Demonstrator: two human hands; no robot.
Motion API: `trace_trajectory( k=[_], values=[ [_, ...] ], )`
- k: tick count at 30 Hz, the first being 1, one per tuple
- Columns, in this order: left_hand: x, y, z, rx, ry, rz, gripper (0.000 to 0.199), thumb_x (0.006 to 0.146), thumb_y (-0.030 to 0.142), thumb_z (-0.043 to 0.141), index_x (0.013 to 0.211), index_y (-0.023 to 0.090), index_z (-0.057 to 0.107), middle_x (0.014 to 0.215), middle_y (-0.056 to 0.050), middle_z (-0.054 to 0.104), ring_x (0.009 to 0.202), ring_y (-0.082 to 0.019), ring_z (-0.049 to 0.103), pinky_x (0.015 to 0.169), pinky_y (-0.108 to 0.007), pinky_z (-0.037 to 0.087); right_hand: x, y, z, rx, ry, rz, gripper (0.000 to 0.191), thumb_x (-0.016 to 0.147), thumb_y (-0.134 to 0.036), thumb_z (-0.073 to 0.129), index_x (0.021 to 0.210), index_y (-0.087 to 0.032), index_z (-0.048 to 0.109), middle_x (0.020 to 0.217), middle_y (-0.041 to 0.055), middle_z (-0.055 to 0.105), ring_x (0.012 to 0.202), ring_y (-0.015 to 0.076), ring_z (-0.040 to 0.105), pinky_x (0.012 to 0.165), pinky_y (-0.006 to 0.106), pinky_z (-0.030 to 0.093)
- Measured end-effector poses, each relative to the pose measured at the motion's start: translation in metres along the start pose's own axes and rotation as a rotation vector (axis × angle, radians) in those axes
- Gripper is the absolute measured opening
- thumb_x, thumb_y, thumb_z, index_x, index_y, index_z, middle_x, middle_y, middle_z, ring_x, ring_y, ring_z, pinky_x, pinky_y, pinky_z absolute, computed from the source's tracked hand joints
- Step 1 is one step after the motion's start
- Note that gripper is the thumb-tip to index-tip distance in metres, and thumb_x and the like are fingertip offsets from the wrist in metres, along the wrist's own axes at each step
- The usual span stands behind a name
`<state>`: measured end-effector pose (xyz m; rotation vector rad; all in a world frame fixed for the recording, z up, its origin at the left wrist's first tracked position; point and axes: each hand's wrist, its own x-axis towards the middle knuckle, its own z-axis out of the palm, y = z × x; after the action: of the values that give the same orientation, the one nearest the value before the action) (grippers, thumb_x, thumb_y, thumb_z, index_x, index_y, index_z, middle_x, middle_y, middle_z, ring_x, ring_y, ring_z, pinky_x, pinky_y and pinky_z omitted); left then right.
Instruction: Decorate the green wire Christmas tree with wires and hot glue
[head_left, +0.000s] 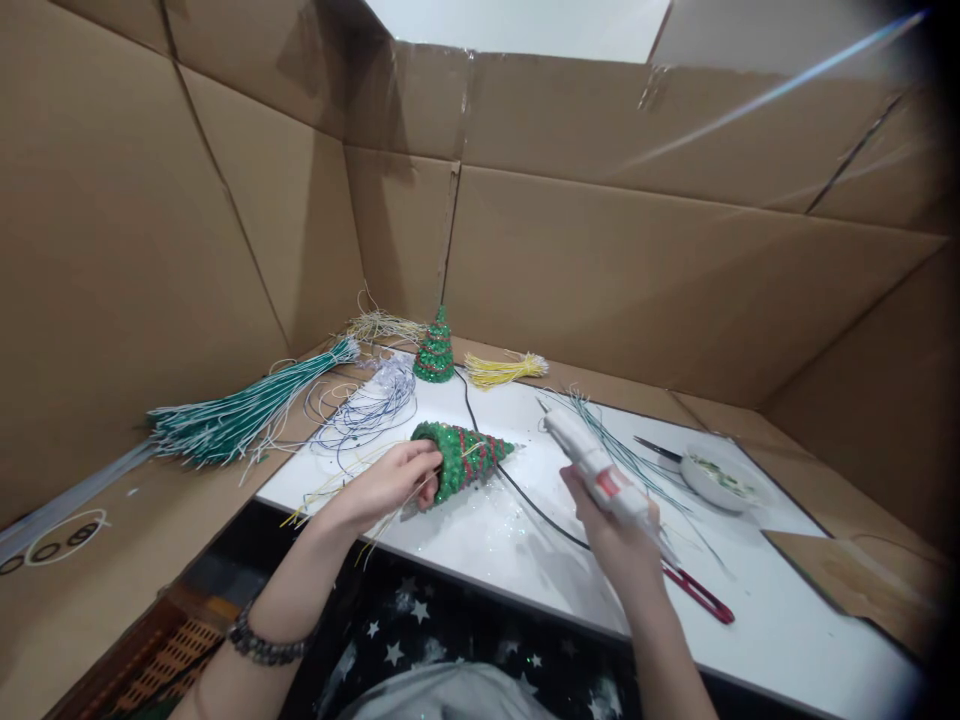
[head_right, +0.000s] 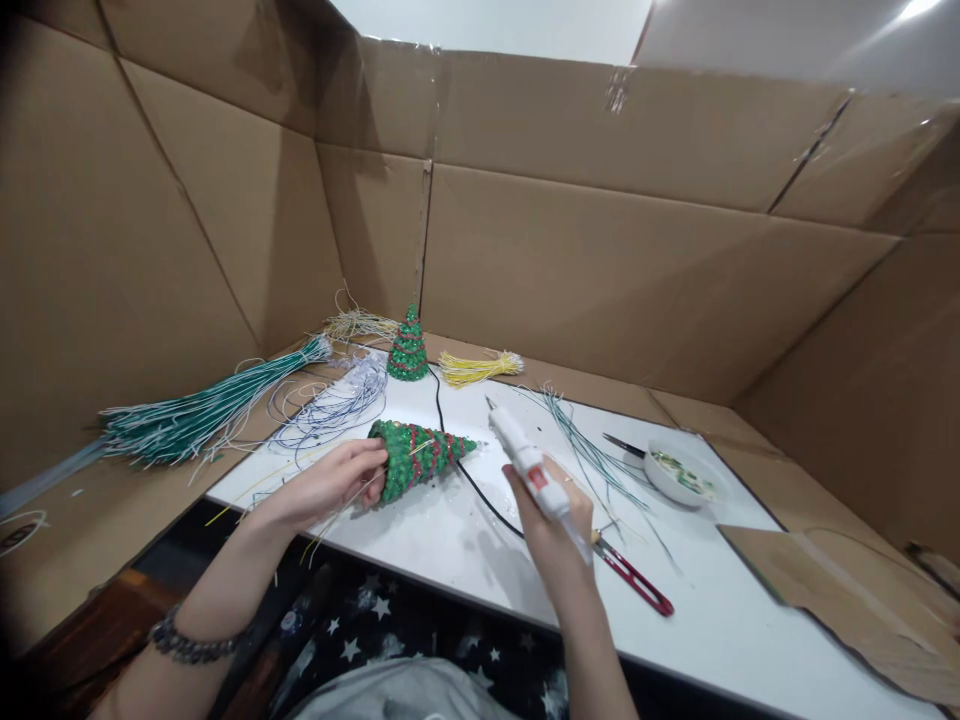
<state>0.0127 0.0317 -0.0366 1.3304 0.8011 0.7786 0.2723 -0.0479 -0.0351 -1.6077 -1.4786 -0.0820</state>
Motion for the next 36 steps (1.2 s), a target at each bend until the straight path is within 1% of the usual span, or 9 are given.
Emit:
trace_trajectory(
  k=[5, 14, 20, 24, 28, 30, 33, 34, 36],
  values=[
    [0.002, 0.000, -0.004, 0.041, -0.035, 0.016, 0.023, 0.073, 0.035, 0.067, 0.078, 0.016, 0.054, 0.057, 0.003, 0.055, 0.049, -0.009, 0.049, 0.052, -0.023, 0.037, 0.027, 0.027, 0.003, -0.089, -0.053, 0.167, 0.040, 0.086, -0.054, 0.055, 0.063, -0.022, 0.060, 0.045, -0.0017, 0.053, 0.040, 0.0155, 0.045, 0.043, 0.028, 0.035],
    [0.003, -0.001, -0.001, 0.092, 0.034, 0.017, 0.024, 0.075, 0.038, 0.065, 0.080, 0.017, 0.054, 0.055, 0.009, 0.039, 0.043, -0.004, 0.027, 0.042, -0.019, 0.017, 0.027, 0.043, 0.008, -0.222, -0.213, 0.308, 0.036, 0.079, -0.054, 0.058, 0.076, -0.020, 0.071, 0.064, 0.0074, 0.068, 0.065, 0.0269, 0.063, 0.058, 0.032, 0.042],
    [0.005, -0.001, 0.000, 0.136, 0.049, 0.053, 0.023, 0.078, 0.038, 0.063, 0.082, 0.016, 0.057, 0.057, 0.007, 0.044, 0.046, -0.005, 0.029, 0.045, -0.019, 0.024, 0.027, 0.043, 0.008, -0.262, -0.242, 0.413, 0.042, 0.077, -0.057, 0.058, 0.072, -0.017, 0.071, 0.068, 0.0134, 0.069, 0.078, 0.0328, 0.066, 0.068, 0.036, 0.044],
    [0.006, -0.006, -0.003, 0.196, 0.082, 0.064, 0.020, 0.080, 0.036, 0.061, 0.079, 0.017, 0.054, 0.063, 0.004, 0.051, 0.048, -0.007, 0.036, 0.046, -0.019, 0.028, 0.025, 0.042, 0.009, -0.223, -0.219, 0.446, 0.061, 0.078, -0.062, 0.055, 0.110, -0.012, 0.069, 0.094, 0.0175, 0.073, 0.095, 0.0349, 0.067, 0.079, 0.039, 0.048],
    [0.005, -0.009, -0.009, 0.271, 0.092, 0.054, 0.019, 0.084, 0.033, 0.056, 0.075, 0.018, 0.050, 0.062, 0.004, 0.051, 0.045, -0.006, 0.036, 0.042, -0.019, 0.026, 0.019, 0.035, 0.010, -0.091, 0.011, 0.474, 0.098, 0.078, -0.070, 0.052, 0.149, -0.006, 0.028, 0.140, 0.0257, 0.052, 0.124, 0.0400, 0.054, 0.099, 0.052, 0.043],
    [0.004, -0.009, -0.010, 0.295, 0.082, 0.057, 0.018, 0.085, 0.031, 0.055, 0.074, 0.018, 0.050, 0.062, 0.005, 0.049, 0.046, -0.006, 0.037, 0.042, -0.018, 0.027, 0.015, 0.024, 0.007, -0.063, 0.216, 0.399, 0.100, 0.079, -0.071, 0.053, 0.151, -0.007, 0.023, 0.150, 0.0268, 0.040, 0.136, 0.0433, 0.041, 0.107, 0.060, 0.033],
    [0.003, -0.007, -0.011, 0.301, 0.060, 0.061, 0.019, 0.087, 0.033, 0.053, 0.077, 0.017, 0.052, 0.061, 0.005, 0.047, 0.046, -0.005, 0.037, 0.040, -0.016, 0.027, 0.012, -0.003, 0.001, -0.088, 0.478, 0.128, 0.083, 0.085, -0.061, 0.056, 0.147, -0.013, 0.033, 0.150, 0.0230, 0.039, 0.142, 0.0417, 0.033, 0.113, 0.063, 0.024],
    [0.003, -0.007, -0.011, 0.297, 0.052, 0.059, 0.019, 0.087, 0.035, 0.052, 0.080, 0.017, 0.053, 0.060, 0.006, 0.046, 0.045, -0.006, 0.037, 0.039, -0.016, 0.027, 0.013, -0.013, 0.000, -0.047, 0.497, 0.027, 0.073, 0.088, -0.055, 0.057, 0.146, -0.016, 0.036, 0.148, 0.0205, 0.043, 0.141, 0.0383, 0.036, 0.114, 0.060, 0.026],
    [0.004, -0.007, -0.011, 0.286, 0.039, 0.050, 0.021, 0.087, 0.038, 0.053, 0.085, 0.017, 0.053, 0.056, 0.007, 0.044, 0.042, -0.006, 0.037, 0.037, -0.016, 0.028, 0.020, -0.032, 0.002, 0.111, 0.340, -0.156, 0.052, 0.092, -0.044, 0.054, 0.140, -0.023, 0.045, 0.138, 0.0148, 0.055, 0.132, 0.0313, 0.048, 0.111, 0.052, 0.037]
  ],
)
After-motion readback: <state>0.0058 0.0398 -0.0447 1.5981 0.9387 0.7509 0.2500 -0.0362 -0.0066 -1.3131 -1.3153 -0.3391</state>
